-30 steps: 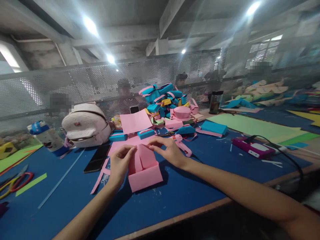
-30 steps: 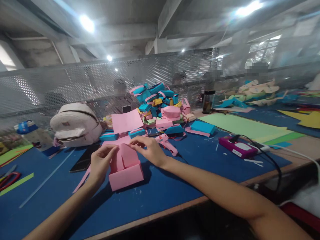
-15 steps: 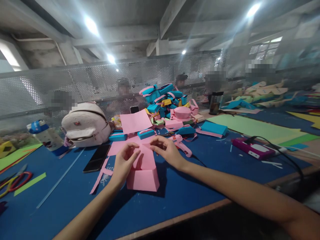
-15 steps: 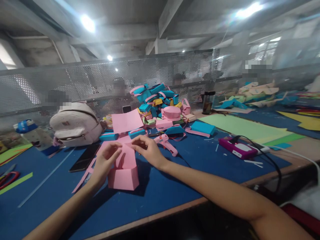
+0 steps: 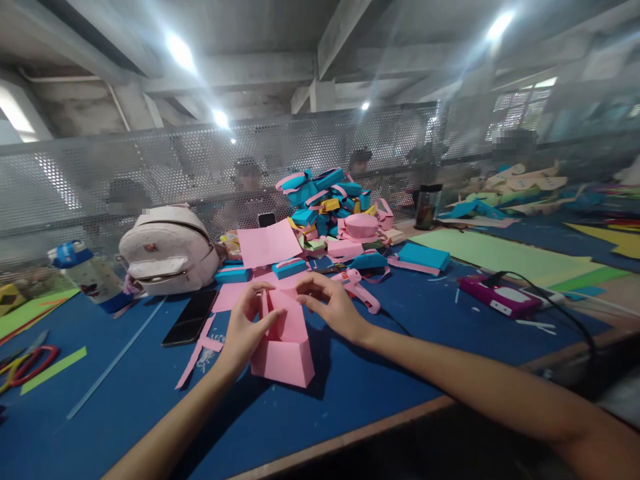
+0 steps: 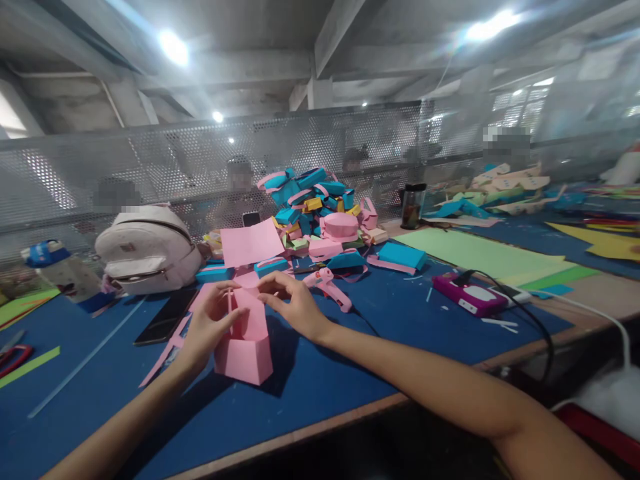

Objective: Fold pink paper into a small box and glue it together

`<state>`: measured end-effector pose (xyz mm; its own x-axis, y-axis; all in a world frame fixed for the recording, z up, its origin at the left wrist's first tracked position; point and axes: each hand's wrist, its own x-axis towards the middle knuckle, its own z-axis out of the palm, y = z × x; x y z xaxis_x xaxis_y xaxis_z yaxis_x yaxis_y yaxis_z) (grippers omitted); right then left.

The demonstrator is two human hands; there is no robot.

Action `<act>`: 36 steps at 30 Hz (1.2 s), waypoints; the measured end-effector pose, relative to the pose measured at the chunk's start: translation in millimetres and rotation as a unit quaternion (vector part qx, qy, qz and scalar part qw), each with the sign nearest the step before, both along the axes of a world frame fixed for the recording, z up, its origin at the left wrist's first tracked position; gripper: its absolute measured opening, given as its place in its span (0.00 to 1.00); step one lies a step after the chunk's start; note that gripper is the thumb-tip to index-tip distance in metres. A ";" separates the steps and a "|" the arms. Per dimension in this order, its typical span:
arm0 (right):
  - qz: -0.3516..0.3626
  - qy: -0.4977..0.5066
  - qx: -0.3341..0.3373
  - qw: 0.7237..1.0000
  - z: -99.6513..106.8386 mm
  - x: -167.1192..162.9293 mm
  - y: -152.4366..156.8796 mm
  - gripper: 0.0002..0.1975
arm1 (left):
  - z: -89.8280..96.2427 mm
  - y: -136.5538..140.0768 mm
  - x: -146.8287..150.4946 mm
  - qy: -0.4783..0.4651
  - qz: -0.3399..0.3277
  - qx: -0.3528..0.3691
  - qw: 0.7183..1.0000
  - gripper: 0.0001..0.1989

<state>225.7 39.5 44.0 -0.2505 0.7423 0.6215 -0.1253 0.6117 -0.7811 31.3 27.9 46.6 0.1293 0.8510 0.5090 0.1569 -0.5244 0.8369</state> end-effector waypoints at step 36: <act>0.079 0.030 -0.056 0.995 1.1 -2.4 -1.7 0.11 | 9.4 -5.4 -1.6 0.032 0.022 0.071 0.997 0.06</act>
<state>223.3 37.8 45.0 -0.3345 0.7618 0.5547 -0.2625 0.4900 -0.8313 29.7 22.5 56.0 0.1297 0.7762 0.6170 0.2338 -0.6287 0.7417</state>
